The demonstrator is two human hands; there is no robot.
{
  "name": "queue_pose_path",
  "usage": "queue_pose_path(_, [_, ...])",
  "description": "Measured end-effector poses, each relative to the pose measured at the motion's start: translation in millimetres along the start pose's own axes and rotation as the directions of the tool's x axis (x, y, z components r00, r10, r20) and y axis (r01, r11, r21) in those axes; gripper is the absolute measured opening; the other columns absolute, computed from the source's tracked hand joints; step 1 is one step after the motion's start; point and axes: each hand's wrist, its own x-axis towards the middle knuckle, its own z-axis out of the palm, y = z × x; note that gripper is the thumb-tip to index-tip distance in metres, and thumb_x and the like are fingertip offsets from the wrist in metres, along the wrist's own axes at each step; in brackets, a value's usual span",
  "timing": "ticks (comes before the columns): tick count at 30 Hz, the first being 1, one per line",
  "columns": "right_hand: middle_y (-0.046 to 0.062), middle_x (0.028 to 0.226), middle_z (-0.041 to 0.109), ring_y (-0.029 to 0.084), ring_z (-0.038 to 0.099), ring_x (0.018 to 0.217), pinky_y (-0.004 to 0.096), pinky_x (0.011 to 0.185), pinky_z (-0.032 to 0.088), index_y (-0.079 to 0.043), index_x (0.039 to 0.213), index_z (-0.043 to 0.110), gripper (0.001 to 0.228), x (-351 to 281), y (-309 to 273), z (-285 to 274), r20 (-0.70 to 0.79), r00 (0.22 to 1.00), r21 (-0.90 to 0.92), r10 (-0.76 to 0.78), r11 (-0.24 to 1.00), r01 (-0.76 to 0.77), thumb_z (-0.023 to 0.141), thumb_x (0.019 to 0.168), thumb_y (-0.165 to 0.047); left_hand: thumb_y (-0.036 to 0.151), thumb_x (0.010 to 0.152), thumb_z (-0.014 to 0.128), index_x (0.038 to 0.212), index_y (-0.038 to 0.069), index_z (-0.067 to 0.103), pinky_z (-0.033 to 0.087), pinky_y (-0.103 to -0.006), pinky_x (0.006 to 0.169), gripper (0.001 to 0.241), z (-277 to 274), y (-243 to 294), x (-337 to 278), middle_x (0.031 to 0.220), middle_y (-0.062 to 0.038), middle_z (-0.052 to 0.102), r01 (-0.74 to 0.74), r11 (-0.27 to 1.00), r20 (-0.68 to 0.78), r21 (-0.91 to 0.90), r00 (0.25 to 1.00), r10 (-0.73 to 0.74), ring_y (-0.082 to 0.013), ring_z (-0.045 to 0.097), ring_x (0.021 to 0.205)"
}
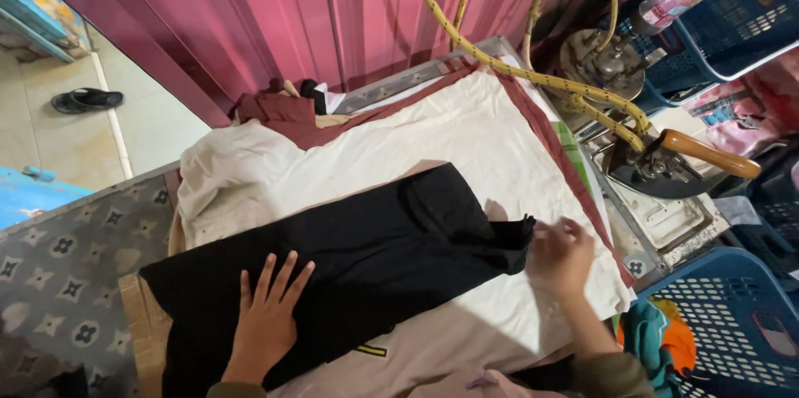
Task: The person folds several t-shirts and a pair of pants on a table using a cardboard template as a guide. They fold a green shirt, a blue shirt, a beige shirt, a black shirt, a white shirt, a maroon shirt, and a beige pair of pants, stacking each folded item to the side.
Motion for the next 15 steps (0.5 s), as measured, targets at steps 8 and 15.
queue_pose_path(8, [0.026,0.151,0.046,0.046,0.042,0.141,0.054,0.117,0.033,0.005,0.152,0.04,0.102,-30,-79,53,0.208,0.965,0.09,-0.161,0.985,0.145,0.084,0.076,-0.048,0.006,0.074,0.06,0.159,0.032,0.033,0.015,-0.0676,0.119,0.094,-4,5,-2,0.164,-0.001,0.022,-0.012,0.995,0.035,0.102,0.999,0.008,-0.0312,0.018,0.153])
queue_pose_path(15, [0.02,0.108,0.07,0.04,0.067,0.102,0.05,0.09,0.055,-0.003,0.104,0.067,0.052,7,-134,30,0.627,0.761,-0.145,0.167,0.985,-0.097,0.089,0.073,-0.039,0.015,0.072,0.074,0.146,0.031,0.049,0.025,-0.0665,0.114,0.079,-64,76,20,0.16,-0.004,0.039,0.051,0.993,-0.245,-0.107,0.967,-0.076,-0.0407,0.033,0.142])
